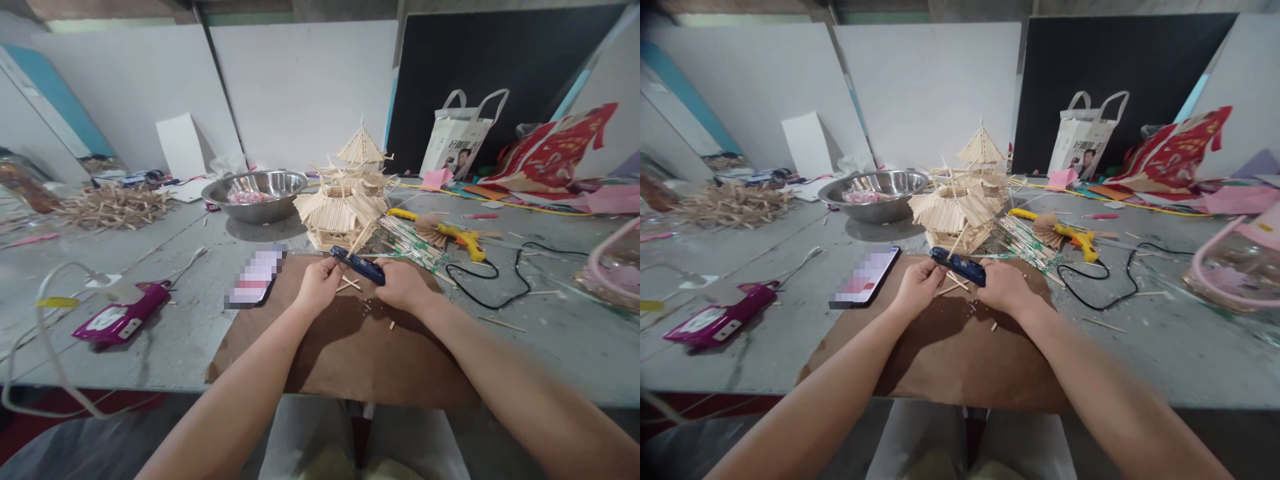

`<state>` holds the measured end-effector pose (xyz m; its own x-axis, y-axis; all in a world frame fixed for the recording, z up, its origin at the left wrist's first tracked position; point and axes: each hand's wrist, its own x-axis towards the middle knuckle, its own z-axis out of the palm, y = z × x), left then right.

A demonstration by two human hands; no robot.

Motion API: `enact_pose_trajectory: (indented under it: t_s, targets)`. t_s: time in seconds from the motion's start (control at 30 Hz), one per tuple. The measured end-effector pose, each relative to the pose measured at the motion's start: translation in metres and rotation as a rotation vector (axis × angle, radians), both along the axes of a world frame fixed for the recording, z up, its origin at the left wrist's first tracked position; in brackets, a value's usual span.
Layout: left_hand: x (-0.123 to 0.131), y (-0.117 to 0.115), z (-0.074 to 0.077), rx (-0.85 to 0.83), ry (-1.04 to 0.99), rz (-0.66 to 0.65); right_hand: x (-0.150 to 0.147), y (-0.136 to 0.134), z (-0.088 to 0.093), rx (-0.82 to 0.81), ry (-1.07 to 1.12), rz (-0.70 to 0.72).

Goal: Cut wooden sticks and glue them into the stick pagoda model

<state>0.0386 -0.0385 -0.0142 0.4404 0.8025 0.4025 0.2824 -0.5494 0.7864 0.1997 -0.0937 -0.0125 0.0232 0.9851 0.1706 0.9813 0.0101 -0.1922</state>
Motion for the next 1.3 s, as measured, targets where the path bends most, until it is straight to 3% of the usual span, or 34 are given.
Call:
enact_pose_trajectory:
  t_s: [0.53,0.9,1.13,1.3]
  targets:
    - [0.001,0.0,-0.003,0.099,0.096,0.064,-0.002,-0.001,0.002,0.015,-0.005,-0.051]
    - [-0.001,0.007,-0.005,-0.045,-0.014,-0.134,0.006,-0.003,0.006,0.027,0.078,0.069]
    - [-0.003,0.008,-0.002,0.142,0.132,0.015,0.008,-0.002,0.004,0.05,0.068,0.136]
    - [-0.003,0.007,-0.003,0.227,0.167,0.032,0.009,-0.005,0.009,0.04,0.089,0.18]
